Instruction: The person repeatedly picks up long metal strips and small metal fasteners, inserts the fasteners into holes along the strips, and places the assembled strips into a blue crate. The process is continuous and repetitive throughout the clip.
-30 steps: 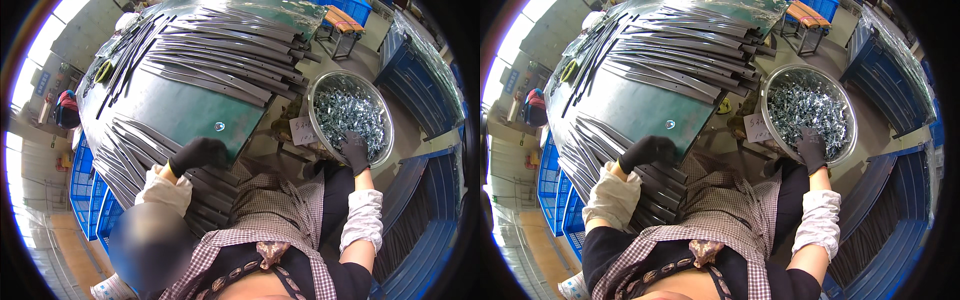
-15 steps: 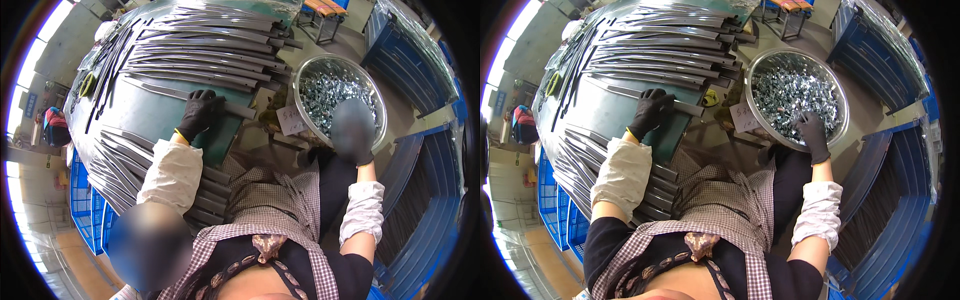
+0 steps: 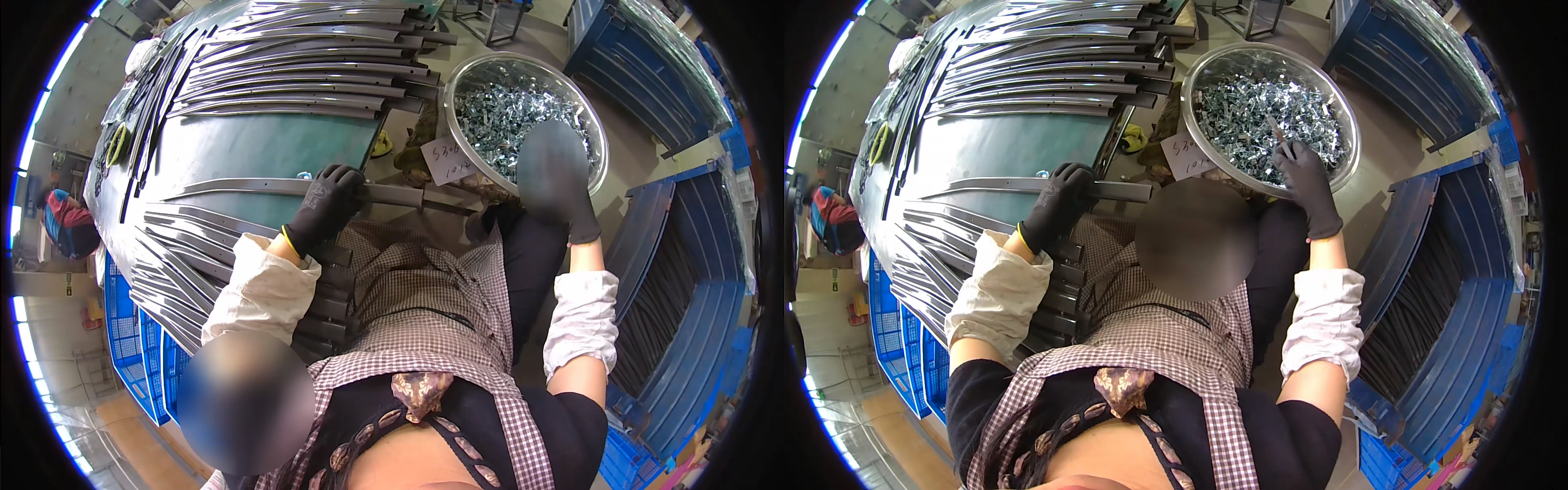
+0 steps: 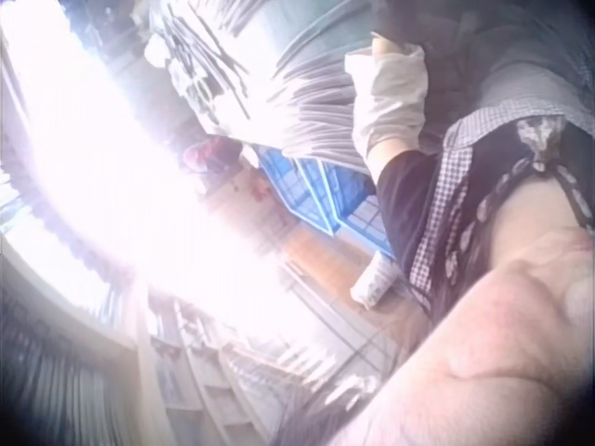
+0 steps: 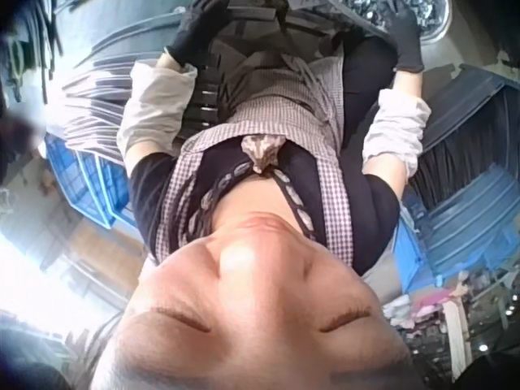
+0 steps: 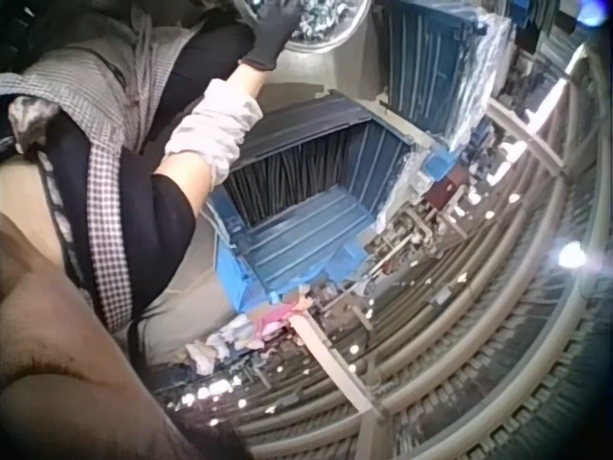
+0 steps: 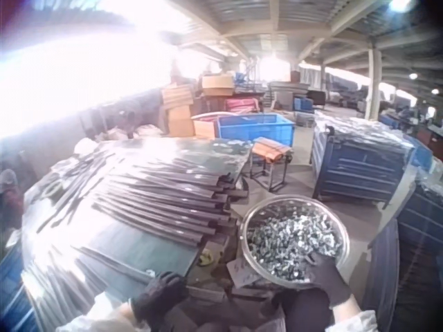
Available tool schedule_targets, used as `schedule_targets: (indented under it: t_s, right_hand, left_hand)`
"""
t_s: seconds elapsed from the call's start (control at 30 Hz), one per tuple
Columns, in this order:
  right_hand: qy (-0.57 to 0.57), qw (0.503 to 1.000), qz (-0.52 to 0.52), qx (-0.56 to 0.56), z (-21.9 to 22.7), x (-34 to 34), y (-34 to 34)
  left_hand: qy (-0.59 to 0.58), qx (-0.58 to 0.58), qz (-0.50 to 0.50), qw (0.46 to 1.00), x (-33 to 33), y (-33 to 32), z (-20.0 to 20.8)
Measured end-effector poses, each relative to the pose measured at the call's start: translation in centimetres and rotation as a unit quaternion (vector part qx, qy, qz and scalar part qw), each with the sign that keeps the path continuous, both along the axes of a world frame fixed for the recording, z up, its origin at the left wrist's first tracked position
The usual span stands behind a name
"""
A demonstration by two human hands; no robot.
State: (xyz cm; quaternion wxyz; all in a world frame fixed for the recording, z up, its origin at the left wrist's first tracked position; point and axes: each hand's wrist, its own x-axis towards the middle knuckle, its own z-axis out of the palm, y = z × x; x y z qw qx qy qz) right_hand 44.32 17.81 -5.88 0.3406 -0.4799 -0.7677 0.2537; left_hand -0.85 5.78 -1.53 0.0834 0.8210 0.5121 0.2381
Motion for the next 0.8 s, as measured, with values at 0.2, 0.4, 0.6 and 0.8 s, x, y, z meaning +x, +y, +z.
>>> schedule_targets:
  t_s: [0.2,0.4,0.6,0.8]
  right_hand:
    - [0.353,0.879,0.111,-0.300,4.7,-7.3,-9.1]
    - [0.215,0.938,0.273,0.000,1.1,-14.7,-16.0]
    - [0.219,0.940,0.214,-0.154,1.1,-14.4,-17.3]
    - [0.337,0.812,0.204,-0.430,3.2,-14.4,-16.8]
  left_hand:
    - [0.014,0.013,-0.049,0.999,2.0,-3.2,4.0]
    - [-0.214,-0.204,-0.116,0.948,7.3,-7.0,4.5]
    - [-0.213,-0.270,-0.078,0.936,7.3,-8.3,5.7]
    - [0.015,0.024,-0.220,0.975,7.3,-7.2,5.3]
